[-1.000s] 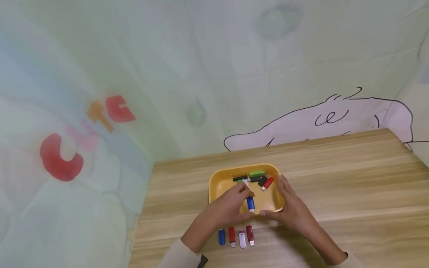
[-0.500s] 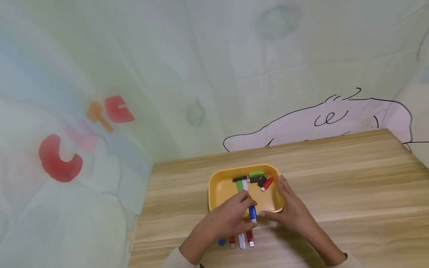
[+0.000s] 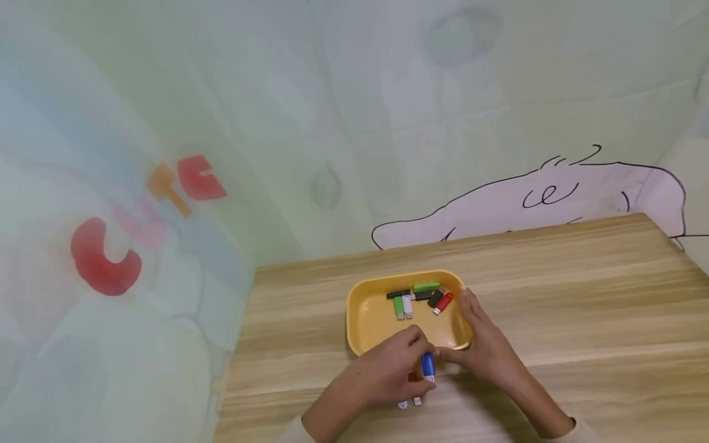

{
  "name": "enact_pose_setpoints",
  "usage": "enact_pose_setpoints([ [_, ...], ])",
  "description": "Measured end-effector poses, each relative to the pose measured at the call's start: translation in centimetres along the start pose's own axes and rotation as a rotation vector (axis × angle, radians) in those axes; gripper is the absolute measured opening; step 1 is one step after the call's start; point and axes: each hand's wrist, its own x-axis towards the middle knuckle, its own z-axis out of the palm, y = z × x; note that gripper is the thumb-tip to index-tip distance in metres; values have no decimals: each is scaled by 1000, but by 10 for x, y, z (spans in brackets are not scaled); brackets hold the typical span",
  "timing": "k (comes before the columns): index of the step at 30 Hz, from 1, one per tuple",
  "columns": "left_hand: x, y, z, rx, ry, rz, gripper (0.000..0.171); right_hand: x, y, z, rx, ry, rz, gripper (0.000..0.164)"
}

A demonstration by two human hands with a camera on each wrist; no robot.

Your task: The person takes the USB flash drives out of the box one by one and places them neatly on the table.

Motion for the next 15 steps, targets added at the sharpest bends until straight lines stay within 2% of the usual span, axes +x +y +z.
enact_pose_setpoints([
  [5, -1, 4, 4, -49, -45, -35, 49, -2, 0, 0, -7, -3, -3, 128],
  [15, -3, 8, 11, 3, -38, -37, 52, 0, -1, -1, -21, 6, -10, 127],
])
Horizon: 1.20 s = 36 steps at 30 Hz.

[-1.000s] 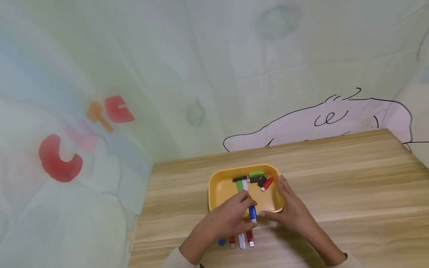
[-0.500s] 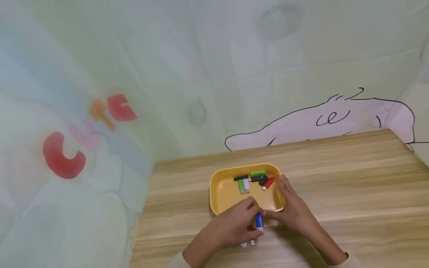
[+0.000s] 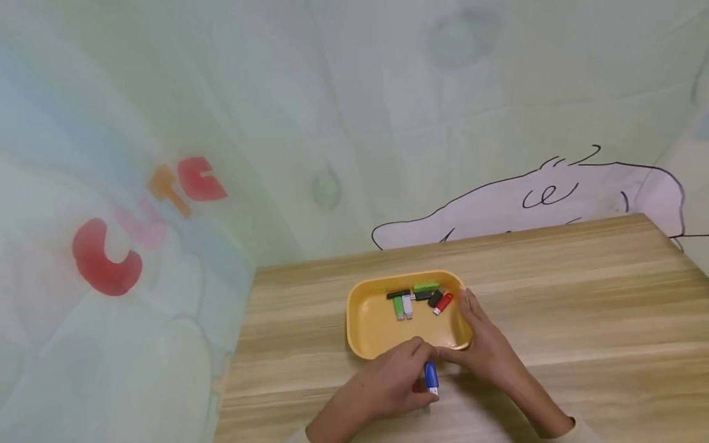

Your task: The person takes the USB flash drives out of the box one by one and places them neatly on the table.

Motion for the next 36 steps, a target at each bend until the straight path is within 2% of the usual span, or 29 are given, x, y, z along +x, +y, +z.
enact_pose_setpoints([
  [8, -1, 2, 6, 37, -16, -20, 58, 0, 0, -2, 11, 3, -6, 125],
  [14, -2, 3, 15, 76, -17, 0, 53, 0, 1, -1, 17, 8, -8, 128],
  [21, -4, 2, 25, 102, -15, -16, 54, 0, 1, -1, 22, 10, -16, 131],
  [36, -4, 4, 40, 219, 32, 5, 47, 1, 2, -1, 24, 7, -7, 130],
])
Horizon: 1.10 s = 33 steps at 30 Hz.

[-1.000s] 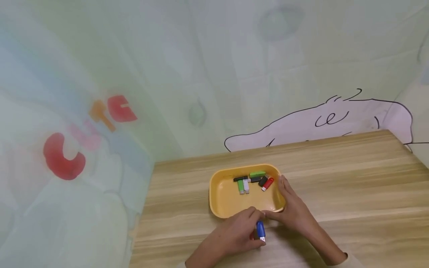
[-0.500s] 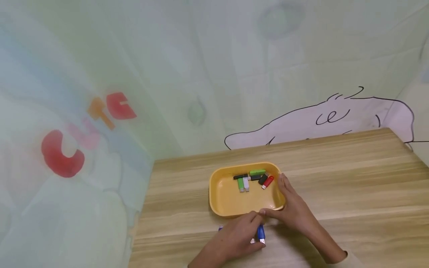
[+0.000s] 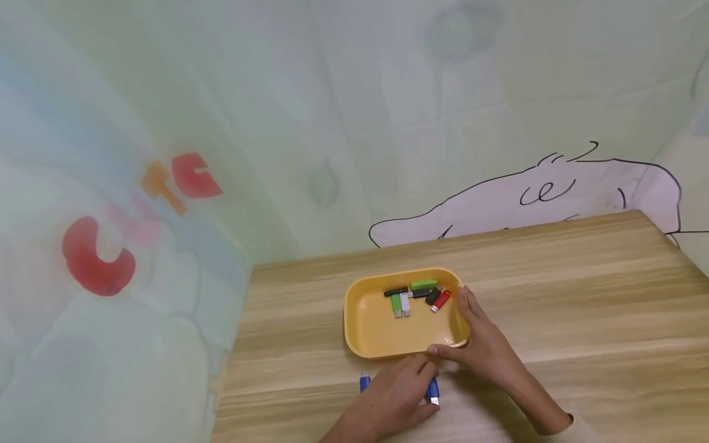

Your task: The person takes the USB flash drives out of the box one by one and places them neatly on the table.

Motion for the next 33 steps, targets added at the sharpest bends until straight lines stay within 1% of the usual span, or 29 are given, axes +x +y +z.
enact_pose_setpoints([
  [5, 1, -1, 4, 23, -6, -12, 44, 0, 0, 0, 0, -3, 6, 131],
  [10, 3, -3, 6, 32, -43, -37, 43, 1, 0, 0, 1, 0, -1, 130],
  [16, 4, -3, 9, 50, -73, -46, 42, 2, 0, 0, -3, -2, 6, 131],
  [20, 5, -3, 10, 32, -121, -68, 42, 1, 0, 0, -4, -7, 20, 132],
  [23, 5, -4, 10, 11, -140, -79, 43, 0, -1, 0, -4, -8, 25, 133],
  [29, 5, -3, 12, 12, -124, -80, 42, 1, -2, 0, -1, -7, 25, 134],
  [33, 5, -3, 13, 9, -138, -87, 43, 0, -2, -1, 1, -3, 19, 135],
])
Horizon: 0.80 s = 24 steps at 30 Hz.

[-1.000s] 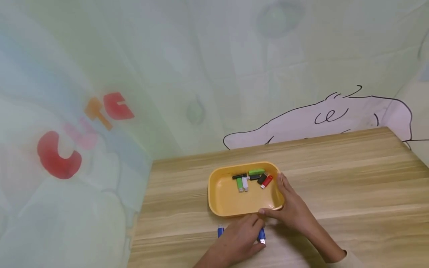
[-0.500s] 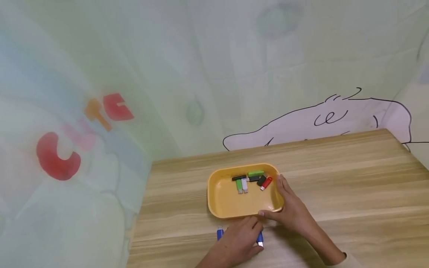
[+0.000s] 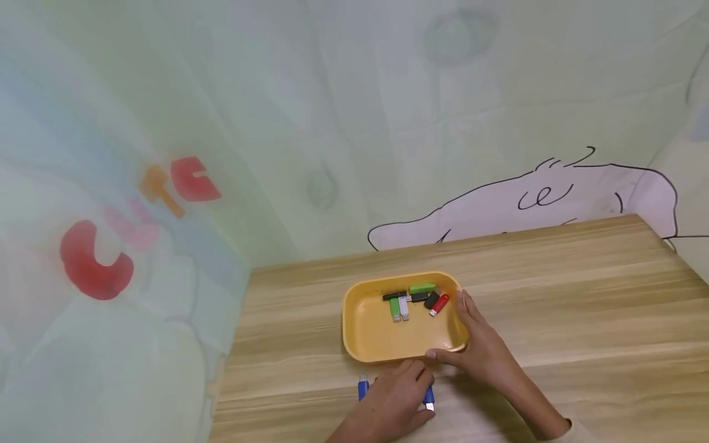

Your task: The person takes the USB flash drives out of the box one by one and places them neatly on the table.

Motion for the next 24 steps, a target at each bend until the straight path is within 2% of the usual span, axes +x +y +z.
enact_pose_setpoints([
  [10, -2, -1, 2, -39, -42, -14, 47, 0, -1, 2, -7, -9, 12, 133],
  [18, -5, -1, 3, -18, 1, 2, 45, 0, -1, 3, -7, -5, 0, 133],
  [24, -8, -1, -2, -25, 34, 30, 42, 0, 1, 3, -6, 2, -4, 133],
])
